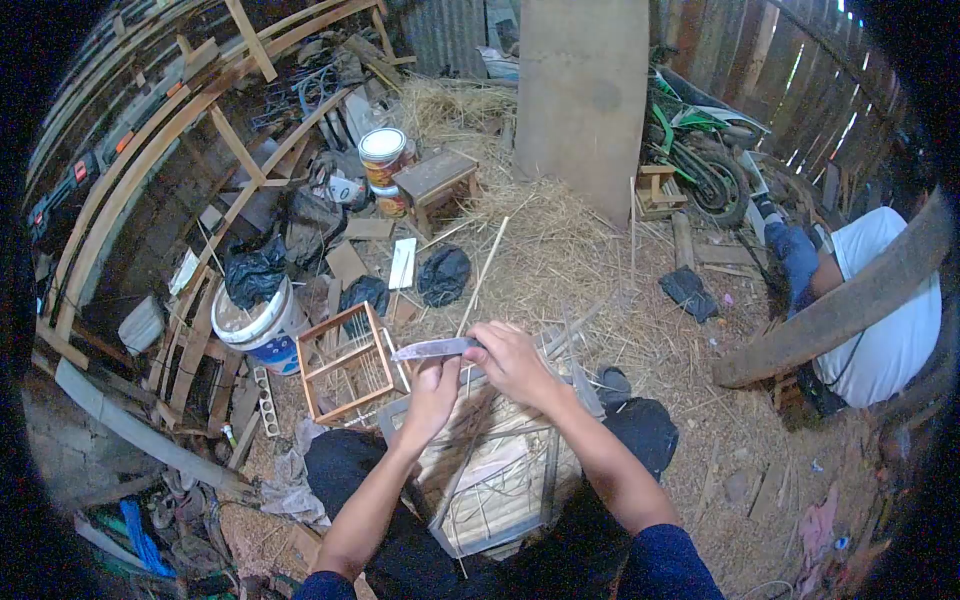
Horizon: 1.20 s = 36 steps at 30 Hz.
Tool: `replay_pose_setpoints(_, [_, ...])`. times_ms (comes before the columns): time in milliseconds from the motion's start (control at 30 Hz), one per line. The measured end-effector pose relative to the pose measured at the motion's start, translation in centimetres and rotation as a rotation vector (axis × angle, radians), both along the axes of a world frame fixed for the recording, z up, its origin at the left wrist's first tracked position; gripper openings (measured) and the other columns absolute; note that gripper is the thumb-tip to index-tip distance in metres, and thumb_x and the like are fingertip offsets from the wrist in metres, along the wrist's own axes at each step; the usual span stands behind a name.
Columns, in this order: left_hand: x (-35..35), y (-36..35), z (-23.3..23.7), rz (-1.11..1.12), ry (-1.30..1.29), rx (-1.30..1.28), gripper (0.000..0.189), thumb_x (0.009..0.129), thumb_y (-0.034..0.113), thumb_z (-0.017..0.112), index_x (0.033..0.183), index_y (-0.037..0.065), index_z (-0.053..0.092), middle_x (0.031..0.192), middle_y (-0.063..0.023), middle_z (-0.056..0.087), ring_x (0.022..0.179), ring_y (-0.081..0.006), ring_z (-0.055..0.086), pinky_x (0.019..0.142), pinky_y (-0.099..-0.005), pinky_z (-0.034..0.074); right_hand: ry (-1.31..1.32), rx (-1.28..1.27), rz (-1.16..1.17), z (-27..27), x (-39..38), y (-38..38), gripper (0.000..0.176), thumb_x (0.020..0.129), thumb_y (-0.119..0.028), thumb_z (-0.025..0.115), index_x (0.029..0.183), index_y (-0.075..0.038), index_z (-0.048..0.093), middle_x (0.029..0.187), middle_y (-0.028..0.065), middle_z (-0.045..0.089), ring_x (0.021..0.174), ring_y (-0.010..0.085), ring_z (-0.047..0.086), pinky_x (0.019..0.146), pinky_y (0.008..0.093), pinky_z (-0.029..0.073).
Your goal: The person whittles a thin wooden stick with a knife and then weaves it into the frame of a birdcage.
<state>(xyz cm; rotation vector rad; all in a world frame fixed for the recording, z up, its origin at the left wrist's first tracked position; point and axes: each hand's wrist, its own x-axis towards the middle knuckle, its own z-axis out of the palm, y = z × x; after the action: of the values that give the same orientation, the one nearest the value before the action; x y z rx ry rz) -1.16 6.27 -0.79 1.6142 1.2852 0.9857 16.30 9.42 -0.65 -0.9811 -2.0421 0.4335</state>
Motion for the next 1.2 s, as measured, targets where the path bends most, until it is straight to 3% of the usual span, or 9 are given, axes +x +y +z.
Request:
replay_pose_setpoints(100, [1.2,-0.6,1.2,0.004,0.005,0.045,0.028,0.103,0.017,0.046,0.115,-0.004,0.058,0.1,-0.0211,0.065,0.092,-0.0308,0.062,0.087,-0.0396,0.047,-0.054,0.019,-0.017,0.2,0.9,0.1,0.026,0.093,-0.029,0.059,0.095,-0.004,0.056,0.085,0.0158,0.06,0.083,0.0365,0.058,0.073,0.044,0.044])
replay_pose_setpoints(200, [1.6,-0.6,1.4,-0.028,0.032,0.027,0.026,0.104,0.019,0.044,0.109,-0.003,0.058,0.089,-0.0184,0.065,0.082,-0.0266,0.063,0.078,-0.0392,0.049,-0.06,-0.01,-0.066,0.3,1.8,-0.1,0.032,0.096,-0.035,0.055,0.095,-0.003,0.056,0.084,0.0165,0.058,0.081,0.0371,0.056,0.072,0.0451,0.042])
replay_pose_setpoints(300, [1.8,-1.0,1.2,-0.053,-0.083,-0.085,0.03,0.107,0.029,0.042,0.092,0.004,0.051,0.065,0.0026,0.042,0.058,-0.0059,0.041,0.051,-0.0258,0.035,0.011,0.0,-0.264,-0.8,3.8,1.4,0.037,0.098,-0.038,0.051,0.096,-0.002,0.055,0.081,0.0168,0.056,0.079,0.0372,0.055,0.071,0.0452,0.041])
replay_pose_setpoints(433, [2.3,-2.8,-0.7,-0.099,-0.165,-0.171,0.036,0.107,0.037,0.04,0.086,0.009,0.046,0.065,0.0063,0.037,0.056,-0.0036,0.035,0.049,-0.0237,0.031,0.044,-0.142,-0.559,0.8,8.1,3.1,0.038,0.101,-0.041,0.048,0.099,-0.004,0.056,0.084,0.0178,0.06,0.08,0.0392,0.058,0.072,0.0469,0.044])
replay_pose_setpoints(533, [1.4,-1.3,-0.6,-0.046,-0.19,-0.059,0.035,0.107,0.04,0.04,0.095,0.009,0.049,0.064,0.0067,0.036,0.051,-0.0032,0.031,0.045,-0.0238,0.027,0.047,-0.144,-0.472,1.4,7.0,2.0,0.045,0.103,-0.047,0.042,0.101,-0.004,0.056,0.082,0.0187,0.059,0.08,0.0398,0.059,0.07,0.0476,0.044])
replay_pose_setpoints(667, [-0.1,-0.9,1.8,-0.097,-0.36,-0.371,0.032,0.107,0.038,0.04,0.101,0.008,0.051,0.061,0.006,0.035,0.049,-0.0029,0.032,0.045,-0.0228,0.026,-0.013,-0.184,-0.413,0.1,5.8,1.0,0.037,0.102,-0.041,0.047,0.1,-0.005,0.058,0.083,0.0191,0.062,0.078,0.0401,0.062,0.067,0.0461,0.046])
replay_pose_setpoints(867, [-0.5,-0.7,1.7,-0.144,-0.529,-0.525,0.034,0.106,0.044,0.041,0.099,0.012,0.051,0.066,0.0066,0.035,0.049,-0.0026,0.027,0.043,-0.0206,0.021,0.008,-0.113,-0.224,0.8,2.5,-0.2,0.027,0.1,-0.03,0.053,0.105,-0.006,0.063,0.094,0.0155,0.067,0.082,0.0386,0.066,0.067,0.0456,0.051])
replay_pose_setpoints(933, [-0.6,-0.6,1.6,-0.149,-0.542,-0.51,0.035,0.106,0.044,0.042,0.097,0.011,0.05,0.068,0.0065,0.036,0.051,-0.003,0.029,0.044,-0.0206,0.023,0.063,0.034,-0.155,0.0,1.3,-0.1,0.023,0.098,-0.027,0.056,0.102,-0.005,0.062,0.092,0.0129,0.067,0.079,0.0375,0.065,0.065,0.0446,0.052])
replay_pose_setpoints(1200, [-0.9,0.2,-1.5,-0.107,-0.249,-0.208,0.034,0.106,0.037,0.043,0.094,0.007,0.052,0.07,0.0054,0.041,0.056,-0.0046,0.035,0.049,-0.022,0.03,-0.142,0.097,-0.08,0.6,0.0,-0.5,0.023,0.093,-0.029,0.06,0.095,-0.007,0.059,0.082,0.0116,0.062,0.077,0.0344,0.062,0.066,0.0443,0.048])
